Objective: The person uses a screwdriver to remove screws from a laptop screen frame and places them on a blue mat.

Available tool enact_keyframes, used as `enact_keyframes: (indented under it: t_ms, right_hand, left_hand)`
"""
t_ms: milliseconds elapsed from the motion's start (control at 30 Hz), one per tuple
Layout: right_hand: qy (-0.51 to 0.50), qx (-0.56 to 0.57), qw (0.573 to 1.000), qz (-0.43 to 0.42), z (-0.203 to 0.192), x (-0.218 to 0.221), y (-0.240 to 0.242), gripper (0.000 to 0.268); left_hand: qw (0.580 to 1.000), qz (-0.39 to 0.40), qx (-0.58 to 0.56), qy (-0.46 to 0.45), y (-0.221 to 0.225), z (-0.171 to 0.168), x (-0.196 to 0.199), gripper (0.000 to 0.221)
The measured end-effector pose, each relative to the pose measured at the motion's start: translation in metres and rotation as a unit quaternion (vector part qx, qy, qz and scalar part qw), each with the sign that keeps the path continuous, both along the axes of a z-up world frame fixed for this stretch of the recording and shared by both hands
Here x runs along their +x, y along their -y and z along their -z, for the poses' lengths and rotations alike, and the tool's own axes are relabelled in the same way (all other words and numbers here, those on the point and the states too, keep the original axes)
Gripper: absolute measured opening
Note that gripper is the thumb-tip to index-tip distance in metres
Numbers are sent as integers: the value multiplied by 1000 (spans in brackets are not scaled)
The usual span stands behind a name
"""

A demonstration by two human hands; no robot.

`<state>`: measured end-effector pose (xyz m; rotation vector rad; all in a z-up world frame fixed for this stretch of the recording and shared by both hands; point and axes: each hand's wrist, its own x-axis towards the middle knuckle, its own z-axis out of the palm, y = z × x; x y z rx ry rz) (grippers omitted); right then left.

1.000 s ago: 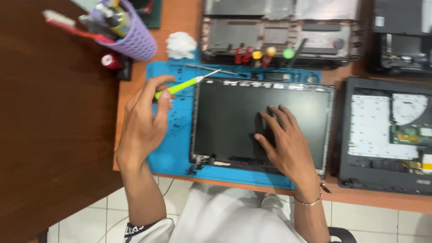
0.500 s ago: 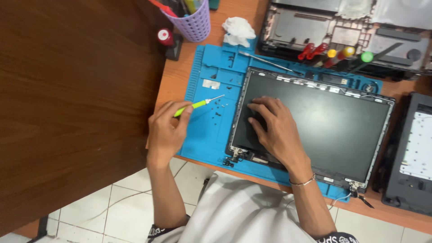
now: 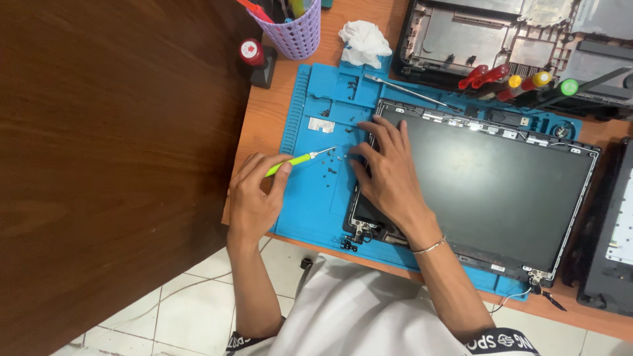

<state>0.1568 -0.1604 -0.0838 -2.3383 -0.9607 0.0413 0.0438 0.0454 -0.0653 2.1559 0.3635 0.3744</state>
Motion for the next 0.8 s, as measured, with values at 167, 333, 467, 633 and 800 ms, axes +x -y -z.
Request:
enact_keyframes:
  t_ms: [167,333,467,633,800]
  right_hand:
    - [13,-6,1000,-3,1,3,-5,18]
    - [21,-2,1000,-3,4,5,-7,12]
    - [12,1,1000,-5,9,6,-7,13]
    - [19,17,1000,-5,11,5,-6,15]
    - [17,20,1000,8,9,8,-3,13]
  left_hand:
    - [1000,0,-11,1,-1,2,1,14]
    - [999,-6,-39,-21,-1,1,-1,15]
    - [999,5,-28,-18,0,0,-1,15]
    - [999,19,-20,-21,4,2,0,15]
    - [1000,25,-8,-8,6,2,2,15]
